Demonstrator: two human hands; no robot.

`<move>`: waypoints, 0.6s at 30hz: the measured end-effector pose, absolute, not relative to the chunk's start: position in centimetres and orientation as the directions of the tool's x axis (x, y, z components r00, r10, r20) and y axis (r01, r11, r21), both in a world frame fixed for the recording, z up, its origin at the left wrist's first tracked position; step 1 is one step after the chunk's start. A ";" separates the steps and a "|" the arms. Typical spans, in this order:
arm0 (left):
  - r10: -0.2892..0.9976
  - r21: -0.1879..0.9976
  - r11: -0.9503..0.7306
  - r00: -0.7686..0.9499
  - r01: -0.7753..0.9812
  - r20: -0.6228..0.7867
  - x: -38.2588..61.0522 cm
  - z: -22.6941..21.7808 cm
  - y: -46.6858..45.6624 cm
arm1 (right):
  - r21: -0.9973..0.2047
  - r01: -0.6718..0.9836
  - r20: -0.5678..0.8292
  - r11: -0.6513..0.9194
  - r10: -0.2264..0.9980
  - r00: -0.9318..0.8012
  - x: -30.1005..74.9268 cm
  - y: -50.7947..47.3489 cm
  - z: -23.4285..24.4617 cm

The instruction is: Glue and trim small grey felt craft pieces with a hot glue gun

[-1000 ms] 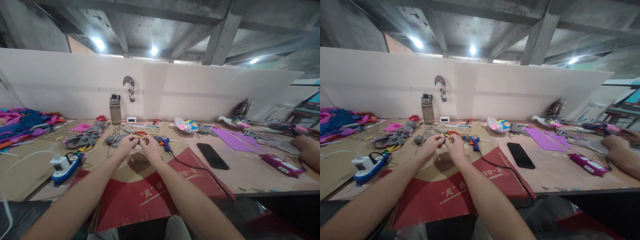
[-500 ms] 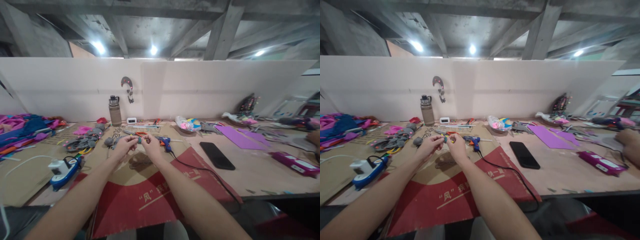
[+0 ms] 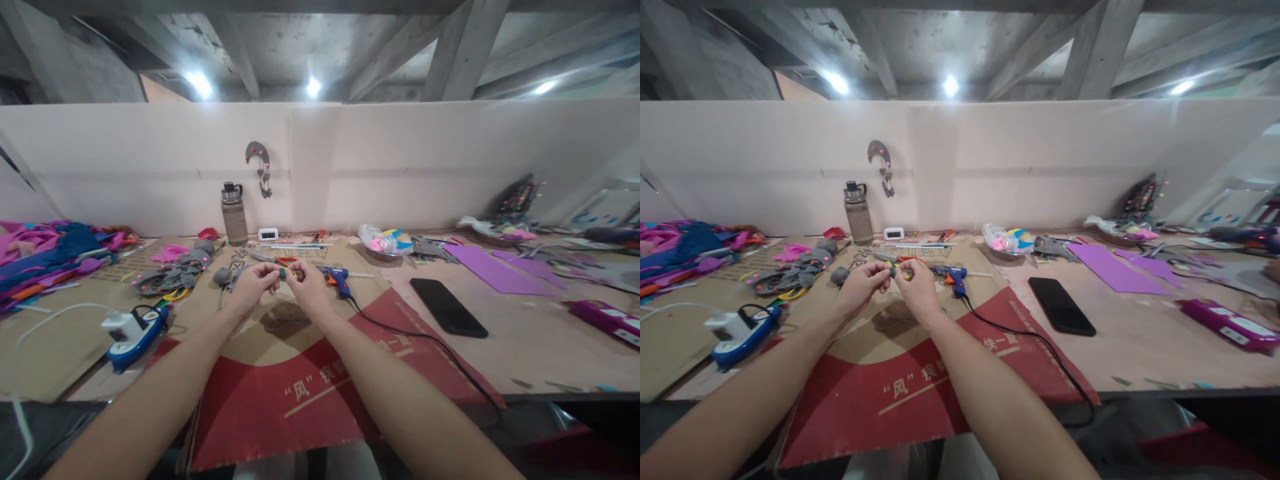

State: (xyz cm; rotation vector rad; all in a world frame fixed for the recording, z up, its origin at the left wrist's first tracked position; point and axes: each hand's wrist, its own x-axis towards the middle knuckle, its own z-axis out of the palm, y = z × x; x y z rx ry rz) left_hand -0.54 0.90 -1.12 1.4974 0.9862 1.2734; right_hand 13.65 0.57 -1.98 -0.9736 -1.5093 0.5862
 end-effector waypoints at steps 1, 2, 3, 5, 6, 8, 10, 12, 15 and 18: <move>0.949 0.958 -0.285 0.151 0.026 0.278 -0.5 -1.0 0.8 | -0.819 0.236 0.545 0.524 0.838 0.032 13.7 0.5 -2.0; 0.943 0.952 -0.304 0.154 0.036 0.296 -0.5 -0.9 0.8 | -0.822 0.224 0.542 0.523 0.840 0.026 13.7 0.5 -1.9; 0.937 0.945 -0.323 0.158 0.046 0.312 -0.5 -0.8 0.7 | -0.825 0.212 0.539 0.524 0.842 0.020 13.7 0.4 -1.9; 0.927 0.934 -0.352 0.162 0.063 0.339 -0.5 -0.6 0.6 | -0.829 0.190 0.538 0.526 0.843 0.014 13.7 0.3 -1.8; 0.923 0.929 -0.363 0.160 0.070 0.349 -0.5 -0.5 0.5 | -0.830 0.183 0.538 0.527 0.843 0.014 13.8 0.2 -1.8; 0.918 0.922 -0.378 0.159 0.077 0.363 -0.5 -0.4 0.4 | -0.832 0.173 0.536 0.526 0.844 0.014 13.8 0.1 -1.6; 0.915 0.919 -0.387 0.156 0.079 0.372 -0.5 -0.3 0.3 | -0.836 0.165 0.531 0.523 0.847 0.010 13.8 0.0 -1.5; 0.916 0.920 -0.384 0.151 0.074 0.371 -0.4 -0.1 0.2 | -0.841 0.152 0.526 0.519 0.851 0.004 13.9 0.0 -1.4; 0.921 0.928 -0.369 0.148 0.039 0.360 -0.3 -0.1 0.1 | -0.838 0.139 0.533 0.528 0.846 0.006 14.0 0.0 -1.4; 0.918 0.930 -0.368 0.157 0.003 0.363 -0.2 -0.1 0.2 | -0.824 0.152 0.553 0.545 0.833 0.011 14.0 0.0 -1.5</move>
